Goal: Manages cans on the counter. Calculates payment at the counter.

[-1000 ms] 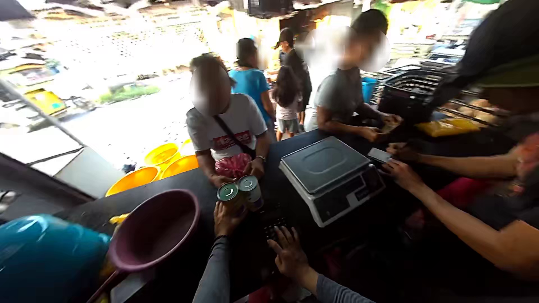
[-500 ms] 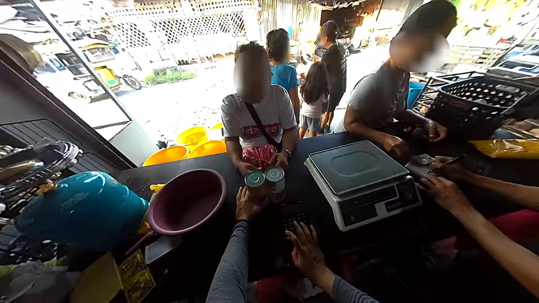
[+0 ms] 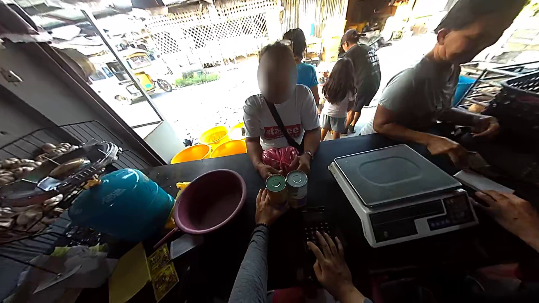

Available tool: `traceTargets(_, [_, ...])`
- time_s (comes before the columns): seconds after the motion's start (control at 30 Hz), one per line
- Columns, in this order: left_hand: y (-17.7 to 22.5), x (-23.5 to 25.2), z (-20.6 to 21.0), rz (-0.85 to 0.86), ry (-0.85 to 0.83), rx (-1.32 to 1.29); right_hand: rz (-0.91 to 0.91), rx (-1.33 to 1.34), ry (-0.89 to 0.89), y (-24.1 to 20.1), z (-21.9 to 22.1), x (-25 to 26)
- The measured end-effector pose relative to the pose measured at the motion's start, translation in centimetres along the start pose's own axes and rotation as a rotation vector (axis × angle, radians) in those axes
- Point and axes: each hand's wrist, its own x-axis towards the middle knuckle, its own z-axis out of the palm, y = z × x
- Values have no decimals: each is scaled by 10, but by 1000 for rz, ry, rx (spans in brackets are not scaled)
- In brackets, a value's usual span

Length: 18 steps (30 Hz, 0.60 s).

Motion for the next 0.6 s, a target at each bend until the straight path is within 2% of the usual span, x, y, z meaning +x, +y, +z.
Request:
traceTargets(0.07, [3,1,-3,2,-16,2,5,3,5,1,0,1])
traceTargets(0.17, [28,3,-31,-23,-180,34,0,15,35,0,-2,2])
traceTargets(0.23, [29,2,-31,-10,-148,28,6,19,37,0,-3,2])
traceTargets(0.3, [35,2,-35,-32,-190,38,9,18,30,0,-3,2])
traceTargets(0.4, [7,0,-3,-4,-28,14,15,17,6,1,-2,0])
traceTargets(0.6, [6,-1,0,-12,-21,12,14,20,-6,3,-3,-1])
